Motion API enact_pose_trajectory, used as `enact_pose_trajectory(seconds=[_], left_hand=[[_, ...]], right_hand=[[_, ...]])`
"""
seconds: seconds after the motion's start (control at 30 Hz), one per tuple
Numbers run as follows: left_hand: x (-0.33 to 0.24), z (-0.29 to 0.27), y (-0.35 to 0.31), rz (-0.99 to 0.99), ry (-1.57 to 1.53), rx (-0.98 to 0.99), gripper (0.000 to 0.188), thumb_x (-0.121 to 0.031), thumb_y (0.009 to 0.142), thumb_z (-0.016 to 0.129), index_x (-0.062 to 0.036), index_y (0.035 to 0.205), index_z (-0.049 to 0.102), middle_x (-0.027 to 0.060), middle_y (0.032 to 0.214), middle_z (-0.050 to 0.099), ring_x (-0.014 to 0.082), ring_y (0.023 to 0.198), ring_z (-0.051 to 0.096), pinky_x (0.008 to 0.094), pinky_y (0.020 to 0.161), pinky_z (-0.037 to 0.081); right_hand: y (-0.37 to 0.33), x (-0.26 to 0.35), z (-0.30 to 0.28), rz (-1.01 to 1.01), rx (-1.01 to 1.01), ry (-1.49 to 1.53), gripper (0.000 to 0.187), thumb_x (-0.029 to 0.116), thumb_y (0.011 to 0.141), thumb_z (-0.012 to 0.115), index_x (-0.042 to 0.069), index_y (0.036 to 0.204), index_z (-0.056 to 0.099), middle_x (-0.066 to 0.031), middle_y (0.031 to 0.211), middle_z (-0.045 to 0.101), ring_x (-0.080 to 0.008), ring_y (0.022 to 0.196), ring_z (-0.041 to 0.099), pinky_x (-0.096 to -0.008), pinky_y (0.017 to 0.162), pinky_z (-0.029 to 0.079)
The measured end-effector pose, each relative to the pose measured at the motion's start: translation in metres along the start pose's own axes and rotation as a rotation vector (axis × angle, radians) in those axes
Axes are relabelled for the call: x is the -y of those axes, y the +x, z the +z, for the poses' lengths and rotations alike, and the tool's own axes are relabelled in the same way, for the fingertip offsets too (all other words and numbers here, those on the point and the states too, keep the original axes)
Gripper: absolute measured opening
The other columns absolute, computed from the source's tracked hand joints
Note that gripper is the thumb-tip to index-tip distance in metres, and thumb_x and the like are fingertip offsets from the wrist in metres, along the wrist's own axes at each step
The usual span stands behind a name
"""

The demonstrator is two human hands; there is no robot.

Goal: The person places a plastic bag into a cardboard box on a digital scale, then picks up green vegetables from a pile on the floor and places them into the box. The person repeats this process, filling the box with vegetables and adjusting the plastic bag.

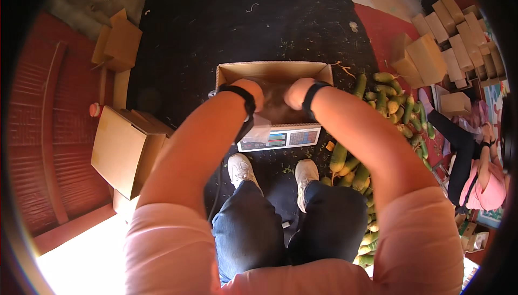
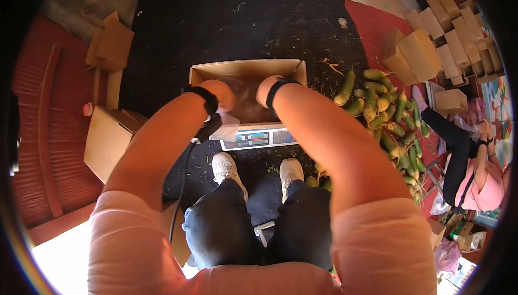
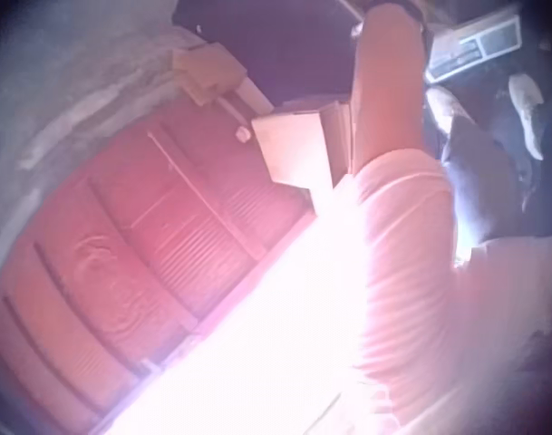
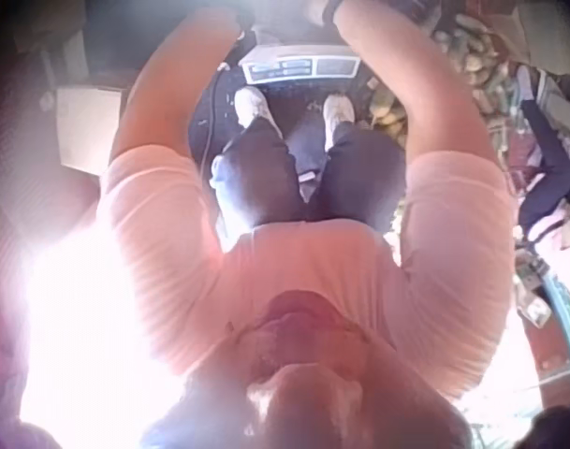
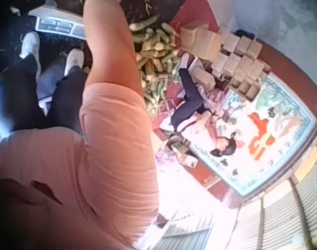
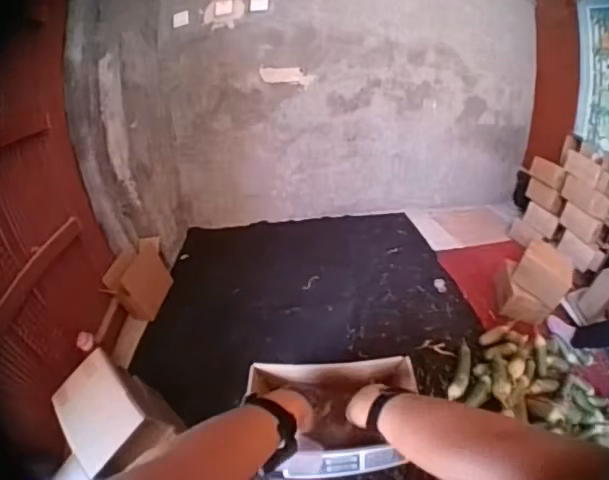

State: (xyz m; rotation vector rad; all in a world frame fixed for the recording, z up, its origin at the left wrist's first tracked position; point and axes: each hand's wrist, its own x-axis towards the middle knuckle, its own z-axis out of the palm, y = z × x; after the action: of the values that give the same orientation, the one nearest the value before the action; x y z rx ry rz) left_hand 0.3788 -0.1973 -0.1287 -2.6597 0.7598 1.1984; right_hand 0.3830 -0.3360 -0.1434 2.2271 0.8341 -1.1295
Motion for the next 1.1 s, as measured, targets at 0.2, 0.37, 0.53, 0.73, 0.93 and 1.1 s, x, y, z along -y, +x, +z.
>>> enact_pose_trajectory(seconds=[0.2, 0.37, 0.53, 0.73, 0.93, 1.1], left_hand=[[0.026, 0.009, -0.002, 0.3, 0.24, -0.161, 0.024, -0.023, 0.069, 0.065, -0.0047, 0.084, 0.072, 0.0168, 0.09, 0.066, 0.0306, 0.095, 0.061, 0.0434, 0.07, 0.051], [0.046, 0.019, -0.066, 0.08, -0.165, -0.651, 0.015, -0.002, 0.074, 0.059, -0.0072, 0.083, 0.07, 0.0189, 0.09, 0.062, 0.0324, 0.086, 0.061, 0.0397, 0.076, 0.05], [0.066, 0.027, -0.084, -0.007, -0.769, -0.772, 0.012, 0.001, 0.075, 0.063, -0.0027, 0.086, 0.067, 0.0128, 0.089, 0.065, 0.0206, 0.079, 0.064, 0.0288, 0.07, 0.051], [0.084, 0.043, -0.093, -0.128, -1.832, -0.473, 0.011, -0.005, 0.086, 0.059, -0.0032, 0.096, 0.059, 0.0075, 0.087, 0.065, 0.0184, 0.079, 0.065, 0.0289, 0.069, 0.054], [0.101, 0.066, -0.087, 0.313, -2.296, -0.315, 0.02, -0.003, 0.086, 0.058, -0.0002, 0.105, 0.053, 0.0135, 0.103, 0.062, 0.0225, 0.089, 0.064, 0.0326, 0.08, 0.054], [0.096, 0.044, -0.081, 0.207, -1.903, -0.32, 0.026, -0.011, 0.087, 0.062, 0.0036, 0.106, 0.054, 0.0155, 0.103, 0.063, 0.0204, 0.085, 0.065, 0.0307, 0.075, 0.054]], right_hand=[[0.007, -0.018, -0.002, -0.096, -0.025, 0.28, 0.045, 0.011, 0.082, 0.049, 0.009, 0.127, 0.053, -0.0167, 0.138, 0.043, -0.0272, 0.119, 0.049, -0.0324, 0.092, 0.043], [-0.069, -0.056, 0.041, -0.31, -0.701, 0.98, 0.035, -0.004, 0.08, 0.055, 0.001, 0.114, 0.055, -0.0141, 0.105, 0.058, -0.0229, 0.096, 0.058, -0.029, 0.082, 0.048], [-0.08, -0.081, 0.082, -0.32, -0.628, 1.905, 0.029, 0.008, 0.088, 0.059, 0.002, 0.116, 0.058, -0.006, 0.106, 0.062, -0.0131, 0.092, 0.06, -0.0274, 0.078, 0.049], [-0.073, -0.084, 0.098, -0.289, -0.562, 2.519, 0.023, 0.009, 0.091, 0.054, -0.002, 0.111, 0.06, -0.0124, 0.106, 0.064, -0.0225, 0.096, 0.063, -0.0348, 0.083, 0.052], [-0.054, -0.083, 0.12, -0.191, -0.605, 2.716, 0.017, 0.01, 0.09, 0.057, 0.001, 0.104, 0.058, -0.013, 0.102, 0.063, -0.0249, 0.092, 0.063, -0.0385, 0.083, 0.052], [-0.052, -0.091, 0.105, -0.127, -0.73, 2.669, 0.019, 0.024, 0.084, 0.063, 0.006, 0.089, 0.061, -0.007, 0.081, 0.062, -0.0162, 0.068, 0.06, -0.0326, 0.065, 0.052]])
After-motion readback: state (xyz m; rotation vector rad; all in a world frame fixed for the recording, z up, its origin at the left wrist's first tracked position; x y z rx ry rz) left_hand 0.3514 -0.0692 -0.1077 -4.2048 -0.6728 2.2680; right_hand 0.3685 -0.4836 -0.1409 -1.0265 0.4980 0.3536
